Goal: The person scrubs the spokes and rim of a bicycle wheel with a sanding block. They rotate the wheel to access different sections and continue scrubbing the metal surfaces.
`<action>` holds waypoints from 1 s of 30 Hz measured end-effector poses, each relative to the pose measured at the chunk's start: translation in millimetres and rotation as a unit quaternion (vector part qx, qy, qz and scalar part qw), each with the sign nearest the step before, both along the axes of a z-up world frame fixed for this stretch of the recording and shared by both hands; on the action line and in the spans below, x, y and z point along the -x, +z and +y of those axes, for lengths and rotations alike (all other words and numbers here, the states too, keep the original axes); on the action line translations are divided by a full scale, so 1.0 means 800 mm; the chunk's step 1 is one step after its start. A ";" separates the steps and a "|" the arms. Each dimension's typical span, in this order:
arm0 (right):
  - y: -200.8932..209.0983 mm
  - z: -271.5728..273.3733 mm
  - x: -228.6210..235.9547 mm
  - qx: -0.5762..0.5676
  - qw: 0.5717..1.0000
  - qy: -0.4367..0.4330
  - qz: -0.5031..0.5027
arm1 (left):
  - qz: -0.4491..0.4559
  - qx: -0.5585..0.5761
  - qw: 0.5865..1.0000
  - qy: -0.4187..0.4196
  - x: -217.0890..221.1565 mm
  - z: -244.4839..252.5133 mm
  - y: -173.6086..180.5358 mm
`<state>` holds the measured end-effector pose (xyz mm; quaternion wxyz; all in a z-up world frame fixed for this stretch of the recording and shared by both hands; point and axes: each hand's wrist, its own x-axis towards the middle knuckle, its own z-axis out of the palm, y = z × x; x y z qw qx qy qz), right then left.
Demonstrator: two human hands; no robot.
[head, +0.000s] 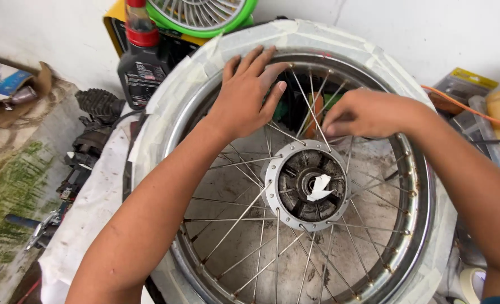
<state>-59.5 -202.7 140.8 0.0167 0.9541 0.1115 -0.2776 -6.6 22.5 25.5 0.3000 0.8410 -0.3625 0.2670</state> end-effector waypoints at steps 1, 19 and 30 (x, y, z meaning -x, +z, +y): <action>0.023 0.008 0.011 -0.001 1.000 0.006 -0.004 | -0.004 -0.001 1.000 0.006 -0.001 0.008 0.015; -0.065 -0.072 0.076 -0.371 0.823 -0.022 -0.430 | 0.077 -0.139 0.981 0.111 0.053 0.040 0.027; -0.124 -0.133 0.050 -0.431 0.774 -0.075 -0.458 | -0.119 -0.302 0.946 0.024 0.019 0.058 0.021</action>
